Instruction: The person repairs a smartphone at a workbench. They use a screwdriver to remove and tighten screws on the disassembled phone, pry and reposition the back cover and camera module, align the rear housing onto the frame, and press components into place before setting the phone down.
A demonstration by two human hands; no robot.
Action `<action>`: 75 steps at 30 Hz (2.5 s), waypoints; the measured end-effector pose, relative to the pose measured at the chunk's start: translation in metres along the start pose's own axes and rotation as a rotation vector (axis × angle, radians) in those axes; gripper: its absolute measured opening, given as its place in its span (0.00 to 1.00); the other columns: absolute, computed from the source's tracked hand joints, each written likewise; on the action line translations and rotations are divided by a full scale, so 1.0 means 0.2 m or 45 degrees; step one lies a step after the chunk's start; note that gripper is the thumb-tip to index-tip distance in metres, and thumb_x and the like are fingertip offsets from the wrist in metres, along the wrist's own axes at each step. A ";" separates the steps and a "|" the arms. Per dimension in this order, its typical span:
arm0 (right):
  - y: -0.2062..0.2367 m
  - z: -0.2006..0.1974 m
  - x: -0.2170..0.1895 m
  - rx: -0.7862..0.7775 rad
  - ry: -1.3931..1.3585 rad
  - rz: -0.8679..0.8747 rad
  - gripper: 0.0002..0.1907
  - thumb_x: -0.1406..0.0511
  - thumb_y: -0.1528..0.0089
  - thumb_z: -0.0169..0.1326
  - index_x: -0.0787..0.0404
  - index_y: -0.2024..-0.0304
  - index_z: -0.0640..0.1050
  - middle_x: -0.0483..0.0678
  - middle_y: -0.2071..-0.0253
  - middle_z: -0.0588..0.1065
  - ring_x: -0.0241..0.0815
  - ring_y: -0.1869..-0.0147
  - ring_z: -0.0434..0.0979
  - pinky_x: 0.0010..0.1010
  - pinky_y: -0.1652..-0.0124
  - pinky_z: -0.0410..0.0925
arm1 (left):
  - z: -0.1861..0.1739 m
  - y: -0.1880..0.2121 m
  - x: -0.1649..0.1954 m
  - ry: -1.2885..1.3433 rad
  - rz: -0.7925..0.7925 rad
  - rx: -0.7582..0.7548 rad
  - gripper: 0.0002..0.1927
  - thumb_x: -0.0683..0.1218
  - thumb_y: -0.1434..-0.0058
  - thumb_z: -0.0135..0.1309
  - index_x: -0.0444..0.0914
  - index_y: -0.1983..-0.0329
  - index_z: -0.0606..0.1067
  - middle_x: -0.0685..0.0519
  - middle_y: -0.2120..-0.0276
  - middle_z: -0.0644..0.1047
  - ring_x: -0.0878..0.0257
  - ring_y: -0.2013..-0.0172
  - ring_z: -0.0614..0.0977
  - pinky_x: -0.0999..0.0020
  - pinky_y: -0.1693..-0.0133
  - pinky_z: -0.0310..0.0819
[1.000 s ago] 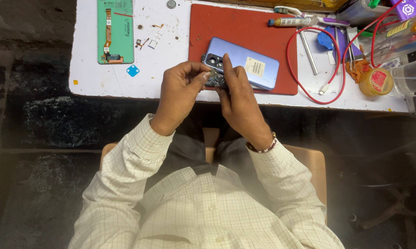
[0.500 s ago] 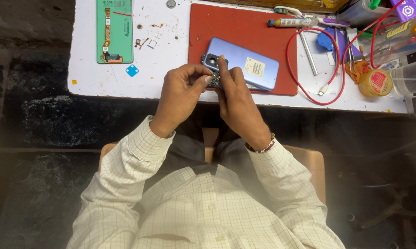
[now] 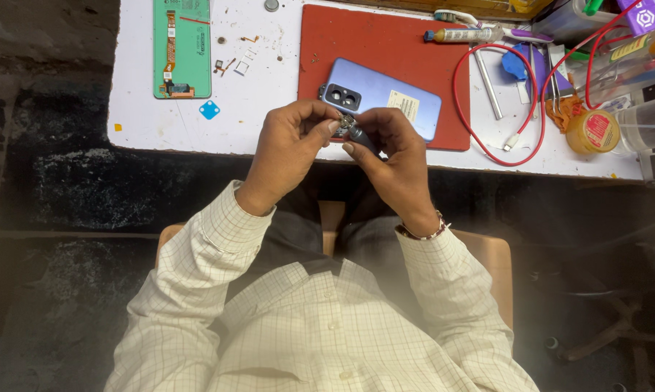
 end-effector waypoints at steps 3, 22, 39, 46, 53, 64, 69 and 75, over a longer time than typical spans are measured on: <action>0.01 -0.01 0.02 0.063 -0.066 0.005 0.16 0.77 0.36 0.63 0.65 0.51 0.71 0.48 0.53 0.78 0.34 0.49 0.82 0.24 0.49 0.76 | 0.00 0.00 0.00 0.021 -0.018 0.025 0.05 0.36 0.32 0.55 0.30 0.55 0.79 0.54 0.66 0.81 0.73 0.66 0.79 0.77 0.61 0.76; 0.03 -0.06 -0.02 0.065 -0.189 0.013 0.13 0.76 0.39 0.65 0.67 0.54 0.77 0.48 0.53 0.77 0.34 0.50 0.79 0.26 0.48 0.76 | -0.03 -0.02 0.00 0.341 0.147 0.160 0.16 0.35 0.34 0.61 0.34 0.45 0.73 0.52 0.60 0.79 0.69 0.57 0.79 0.75 0.53 0.77; 0.04 -0.09 0.00 0.210 -0.161 -0.108 0.09 0.77 0.39 0.64 0.67 0.58 0.78 0.50 0.53 0.76 0.34 0.55 0.79 0.24 0.55 0.75 | -0.01 -0.02 -0.04 0.369 0.151 0.164 0.17 0.34 0.35 0.62 0.36 0.45 0.72 0.51 0.60 0.80 0.69 0.59 0.80 0.76 0.57 0.76; 0.06 -0.10 0.06 0.277 -0.409 -0.194 0.09 0.77 0.36 0.61 0.68 0.56 0.74 0.51 0.53 0.73 0.38 0.56 0.79 0.31 0.59 0.79 | 0.01 -0.01 -0.09 0.372 0.123 0.146 0.16 0.35 0.34 0.62 0.36 0.45 0.72 0.53 0.59 0.79 0.69 0.58 0.80 0.76 0.56 0.77; 0.05 -0.12 0.06 0.376 -0.574 -0.170 0.10 0.75 0.35 0.62 0.67 0.56 0.73 0.56 0.54 0.77 0.44 0.58 0.82 0.32 0.58 0.78 | 0.01 -0.03 -0.09 0.428 0.099 0.074 0.18 0.40 0.33 0.62 0.36 0.43 0.71 0.48 0.56 0.81 0.68 0.58 0.80 0.75 0.59 0.76; 0.05 -0.39 0.15 0.541 -0.558 -0.110 0.11 0.78 0.33 0.60 0.67 0.52 0.73 0.56 0.54 0.77 0.46 0.55 0.82 0.33 0.54 0.77 | -0.11 -0.01 -0.08 -0.192 0.333 0.342 0.15 0.44 0.29 0.59 0.35 0.43 0.72 0.51 0.48 0.78 0.68 0.56 0.78 0.71 0.52 0.77; 0.12 -0.68 0.25 0.654 -0.748 -0.140 0.14 0.77 0.32 0.60 0.62 0.48 0.73 0.54 0.55 0.78 0.48 0.55 0.81 0.33 0.58 0.75 | -0.13 -0.01 -0.12 -0.156 0.254 0.357 0.18 0.46 0.28 0.58 0.34 0.41 0.69 0.51 0.44 0.74 0.65 0.50 0.78 0.66 0.44 0.76; 0.26 -0.86 0.32 0.791 -0.846 -0.108 0.16 0.76 0.32 0.61 0.60 0.47 0.71 0.51 0.56 0.78 0.48 0.55 0.82 0.52 0.43 0.78 | -0.08 0.02 -0.20 -0.179 0.186 0.366 0.20 0.48 0.28 0.56 0.35 0.39 0.68 0.49 0.41 0.71 0.58 0.40 0.73 0.57 0.34 0.69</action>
Point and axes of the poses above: each hand's wrist, its own y-axis away from the middle knuckle, its own z-axis out of the palm, x = y × z, the point moved 3 cm from there along -y, towards the middle knuckle
